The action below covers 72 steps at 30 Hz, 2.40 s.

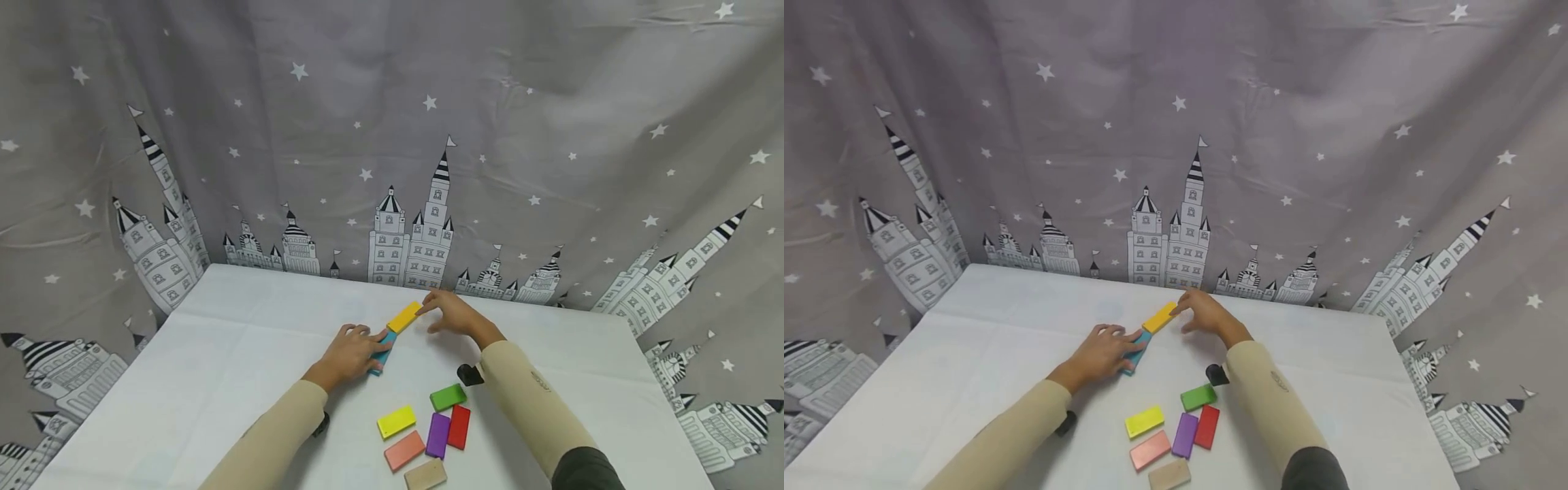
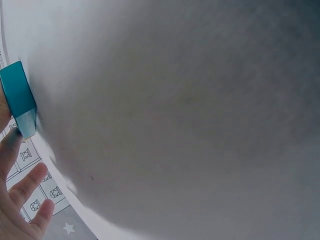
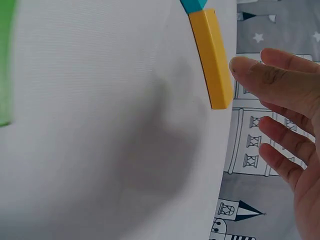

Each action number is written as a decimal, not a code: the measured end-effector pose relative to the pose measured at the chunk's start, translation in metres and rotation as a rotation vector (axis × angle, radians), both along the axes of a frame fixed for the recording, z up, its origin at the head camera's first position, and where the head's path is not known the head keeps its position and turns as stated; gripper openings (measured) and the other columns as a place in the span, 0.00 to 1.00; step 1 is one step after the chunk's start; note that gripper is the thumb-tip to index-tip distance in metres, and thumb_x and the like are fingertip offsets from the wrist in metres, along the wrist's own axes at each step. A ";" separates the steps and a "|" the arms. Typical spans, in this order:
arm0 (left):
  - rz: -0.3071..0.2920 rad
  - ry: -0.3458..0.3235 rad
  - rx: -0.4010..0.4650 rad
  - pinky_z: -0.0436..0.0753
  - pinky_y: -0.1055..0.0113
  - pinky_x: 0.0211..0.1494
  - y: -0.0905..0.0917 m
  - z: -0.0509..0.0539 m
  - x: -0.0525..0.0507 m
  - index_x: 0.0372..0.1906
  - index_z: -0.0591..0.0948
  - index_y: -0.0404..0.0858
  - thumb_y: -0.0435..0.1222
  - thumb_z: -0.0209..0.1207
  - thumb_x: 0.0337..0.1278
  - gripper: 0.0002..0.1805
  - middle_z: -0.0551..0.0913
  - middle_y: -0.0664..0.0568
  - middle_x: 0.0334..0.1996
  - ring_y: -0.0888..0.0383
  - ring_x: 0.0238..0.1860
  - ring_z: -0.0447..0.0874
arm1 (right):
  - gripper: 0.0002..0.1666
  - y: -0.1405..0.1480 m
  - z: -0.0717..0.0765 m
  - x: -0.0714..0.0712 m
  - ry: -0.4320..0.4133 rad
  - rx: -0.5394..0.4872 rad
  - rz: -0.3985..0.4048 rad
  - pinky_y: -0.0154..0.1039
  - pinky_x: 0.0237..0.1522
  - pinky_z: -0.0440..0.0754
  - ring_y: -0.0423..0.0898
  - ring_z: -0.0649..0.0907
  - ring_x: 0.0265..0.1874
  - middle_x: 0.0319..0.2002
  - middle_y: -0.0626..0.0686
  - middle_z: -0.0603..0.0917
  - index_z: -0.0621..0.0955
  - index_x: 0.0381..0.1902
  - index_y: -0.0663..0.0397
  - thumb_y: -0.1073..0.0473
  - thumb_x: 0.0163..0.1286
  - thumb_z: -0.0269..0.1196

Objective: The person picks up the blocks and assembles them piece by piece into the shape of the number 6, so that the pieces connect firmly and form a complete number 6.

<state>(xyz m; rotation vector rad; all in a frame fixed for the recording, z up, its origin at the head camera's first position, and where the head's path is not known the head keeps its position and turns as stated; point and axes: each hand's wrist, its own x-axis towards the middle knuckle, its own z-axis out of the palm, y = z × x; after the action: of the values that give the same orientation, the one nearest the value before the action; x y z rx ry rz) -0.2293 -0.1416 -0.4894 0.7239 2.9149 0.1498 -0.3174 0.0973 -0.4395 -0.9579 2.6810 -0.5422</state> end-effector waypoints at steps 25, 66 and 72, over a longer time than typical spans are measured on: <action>0.014 0.004 0.027 0.62 0.44 0.67 -0.003 0.002 0.001 0.64 0.75 0.54 0.52 0.63 0.53 0.31 0.67 0.58 0.69 0.45 0.65 0.68 | 0.16 0.047 -0.028 0.109 -0.099 -0.148 0.050 0.44 0.56 0.77 0.44 0.76 0.49 0.46 0.44 0.79 0.87 0.46 0.49 0.60 0.58 0.72; 0.004 -0.001 0.025 0.63 0.43 0.66 0.001 0.004 -0.001 0.64 0.75 0.53 0.52 0.62 0.53 0.31 0.66 0.56 0.70 0.44 0.64 0.68 | 0.11 0.048 -0.047 0.126 0.002 -0.104 0.106 0.39 0.53 0.73 0.38 0.73 0.45 0.45 0.40 0.77 0.88 0.44 0.39 0.58 0.64 0.67; 0.007 0.002 0.013 0.63 0.44 0.67 0.001 0.002 -0.001 0.65 0.74 0.54 0.53 0.62 0.53 0.32 0.66 0.57 0.70 0.45 0.64 0.68 | 0.12 0.048 -0.046 0.123 -0.014 -0.095 0.105 0.37 0.52 0.75 0.37 0.73 0.44 0.44 0.41 0.77 0.88 0.44 0.41 0.59 0.63 0.68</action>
<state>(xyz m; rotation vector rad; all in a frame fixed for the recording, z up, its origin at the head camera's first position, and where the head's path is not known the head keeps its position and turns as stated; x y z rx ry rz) -0.2303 -0.1405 -0.4870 0.7166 2.9212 0.1687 -0.1946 0.1450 -0.4854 -1.1088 2.5949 -0.6563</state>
